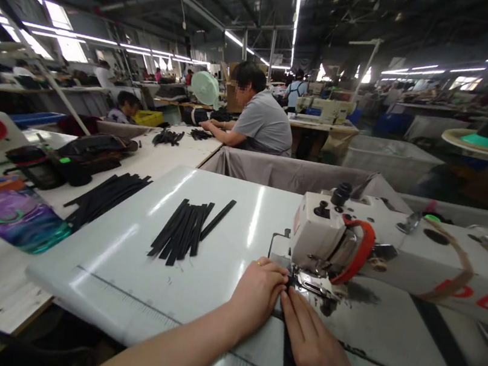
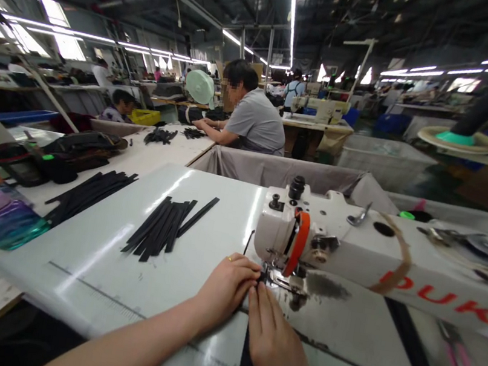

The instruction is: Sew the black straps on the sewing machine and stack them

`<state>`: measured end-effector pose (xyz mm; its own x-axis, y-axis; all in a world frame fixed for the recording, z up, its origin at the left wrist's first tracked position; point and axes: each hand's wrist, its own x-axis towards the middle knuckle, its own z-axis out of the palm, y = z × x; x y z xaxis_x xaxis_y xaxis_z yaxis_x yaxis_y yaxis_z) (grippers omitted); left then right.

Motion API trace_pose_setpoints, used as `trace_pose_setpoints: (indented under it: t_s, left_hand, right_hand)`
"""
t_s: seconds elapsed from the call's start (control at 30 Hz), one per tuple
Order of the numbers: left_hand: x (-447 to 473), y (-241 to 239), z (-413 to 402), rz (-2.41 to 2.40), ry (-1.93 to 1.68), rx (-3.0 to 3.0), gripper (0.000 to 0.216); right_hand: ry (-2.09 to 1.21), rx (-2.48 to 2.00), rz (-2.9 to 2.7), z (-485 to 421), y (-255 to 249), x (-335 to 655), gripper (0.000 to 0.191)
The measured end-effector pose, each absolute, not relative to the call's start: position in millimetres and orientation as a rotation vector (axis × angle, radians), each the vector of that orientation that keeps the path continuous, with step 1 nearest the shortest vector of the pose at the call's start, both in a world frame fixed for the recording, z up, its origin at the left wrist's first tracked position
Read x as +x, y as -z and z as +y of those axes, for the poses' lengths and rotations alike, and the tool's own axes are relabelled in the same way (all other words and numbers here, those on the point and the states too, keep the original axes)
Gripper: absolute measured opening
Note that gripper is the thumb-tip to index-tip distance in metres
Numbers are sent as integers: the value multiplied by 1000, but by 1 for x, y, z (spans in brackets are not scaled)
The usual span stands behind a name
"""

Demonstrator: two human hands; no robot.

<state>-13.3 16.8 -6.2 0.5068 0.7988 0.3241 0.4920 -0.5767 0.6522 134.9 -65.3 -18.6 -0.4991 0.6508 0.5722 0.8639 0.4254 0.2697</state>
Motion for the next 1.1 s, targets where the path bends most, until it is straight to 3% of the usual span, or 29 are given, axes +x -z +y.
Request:
trace_pose_setpoints:
  t_s: [0.43,0.7,1.1]
  left_hand:
    - [-12,-2,18,1053,-713,2412,16]
    - [-10,-3,13,1100,-606,2506,18]
    - [-9,-1,16,1082,-554,2570,20]
  right_hand:
    - [721,-1319,-2294,-61,29,146,47]
    - [503,-1281,-2295,-59,31,156,42]
    - [548,-1240,-2306,-56,31,158,41]
